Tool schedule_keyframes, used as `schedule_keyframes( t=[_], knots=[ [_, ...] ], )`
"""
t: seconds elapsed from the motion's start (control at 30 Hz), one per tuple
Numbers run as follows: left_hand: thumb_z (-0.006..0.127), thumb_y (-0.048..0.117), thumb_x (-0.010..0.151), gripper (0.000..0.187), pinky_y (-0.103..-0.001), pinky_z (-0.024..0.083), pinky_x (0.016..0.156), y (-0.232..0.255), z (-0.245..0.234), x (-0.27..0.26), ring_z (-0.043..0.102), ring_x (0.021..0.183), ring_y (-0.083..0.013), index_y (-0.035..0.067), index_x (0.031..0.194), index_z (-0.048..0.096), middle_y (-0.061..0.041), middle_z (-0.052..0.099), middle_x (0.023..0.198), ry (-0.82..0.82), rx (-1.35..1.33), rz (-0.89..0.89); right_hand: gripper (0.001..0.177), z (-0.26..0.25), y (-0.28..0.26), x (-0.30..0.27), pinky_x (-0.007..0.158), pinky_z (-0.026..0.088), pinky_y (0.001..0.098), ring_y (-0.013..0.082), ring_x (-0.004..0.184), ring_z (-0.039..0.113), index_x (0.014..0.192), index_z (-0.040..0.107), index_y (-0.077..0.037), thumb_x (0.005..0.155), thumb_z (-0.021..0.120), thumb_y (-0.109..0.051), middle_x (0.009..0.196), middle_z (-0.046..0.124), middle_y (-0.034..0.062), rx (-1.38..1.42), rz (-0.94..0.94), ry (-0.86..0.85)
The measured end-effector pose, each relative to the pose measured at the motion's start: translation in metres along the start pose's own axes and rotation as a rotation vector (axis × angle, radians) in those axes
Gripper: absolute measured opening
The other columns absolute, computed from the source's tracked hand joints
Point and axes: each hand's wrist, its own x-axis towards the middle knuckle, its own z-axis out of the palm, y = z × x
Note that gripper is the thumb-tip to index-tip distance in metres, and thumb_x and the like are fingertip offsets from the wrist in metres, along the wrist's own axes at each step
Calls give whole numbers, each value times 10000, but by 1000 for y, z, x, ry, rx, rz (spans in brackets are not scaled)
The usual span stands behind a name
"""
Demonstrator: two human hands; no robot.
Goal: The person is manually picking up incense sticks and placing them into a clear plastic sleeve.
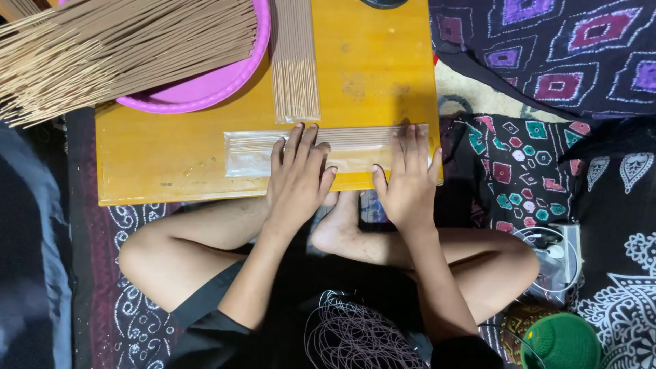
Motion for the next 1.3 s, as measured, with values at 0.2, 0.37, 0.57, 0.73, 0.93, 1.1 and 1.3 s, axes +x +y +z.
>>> schedule_keyframes(
  t=[0.2, 0.37, 0.57, 0.73, 0.93, 1.1, 1.3],
  knots=[
    [610, 311, 1009, 346, -615, 233, 1194, 1, -4, 0, 385, 1498, -378, 75, 1262, 590, -213, 514, 1533, -40, -12, 8, 643, 2, -1, 8, 1208, 101, 644, 430, 1522, 273, 1497, 476, -11, 942, 688, -258, 1627, 352, 254, 117, 32, -64],
    [573, 324, 1032, 357, -611, 219, 1206, 0, -3, -2, 366, 1515, -352, 85, 1297, 584, -184, 497, 1569, -72, -2, 8, 604, -4, -21, 16, 1228, 154, 597, 365, 1539, 274, 1519, 487, -92, 962, 651, -256, 1641, 364, 166, 180, -146, -119],
    [525, 353, 1051, 383, -611, 211, 1216, 0, -3, -3, 341, 1531, -348, 105, 1334, 594, -172, 489, 1583, -87, 27, 1, 517, 4, -25, 15, 1236, 207, 554, 313, 1546, 284, 1515, 532, -161, 1013, 555, -280, 1646, 390, 113, 125, -266, -74],
    [552, 366, 1046, 376, -610, 191, 1224, -3, -14, -4, 324, 1534, -374, 83, 1279, 639, -200, 500, 1558, -72, -7, -15, 540, 4, -24, 15, 1234, 219, 542, 306, 1548, 282, 1540, 501, -170, 1015, 516, -296, 1659, 369, 108, 94, -269, -61],
    [600, 368, 1029, 440, -644, 187, 1216, -33, -48, -8, 275, 1535, -435, 95, 1375, 575, -224, 435, 1569, 5, -210, -177, 552, -3, -27, 17, 1251, 184, 530, 300, 1540, 310, 1535, 507, -174, 994, 545, -277, 1663, 371, 99, 167, -252, -70],
    [537, 441, 1048, 602, -637, 162, 1239, -44, -63, -6, 211, 1546, -492, 39, 1486, 443, -319, 338, 1591, -14, -343, -312, 534, -5, -29, 20, 1242, 180, 541, 325, 1532, 321, 1535, 516, -166, 1012, 523, -270, 1658, 382, 101, 223, -244, -68],
    [452, 545, 1046, 688, -601, 196, 1244, -53, -63, -9, 279, 1532, -473, 50, 1522, 406, -307, 371, 1568, -4, -379, -356, 524, -4, -31, 21, 1236, 172, 547, 338, 1531, 321, 1529, 525, -165, 1016, 503, -264, 1648, 399, 112, 244, -248, -67]
  ],
)
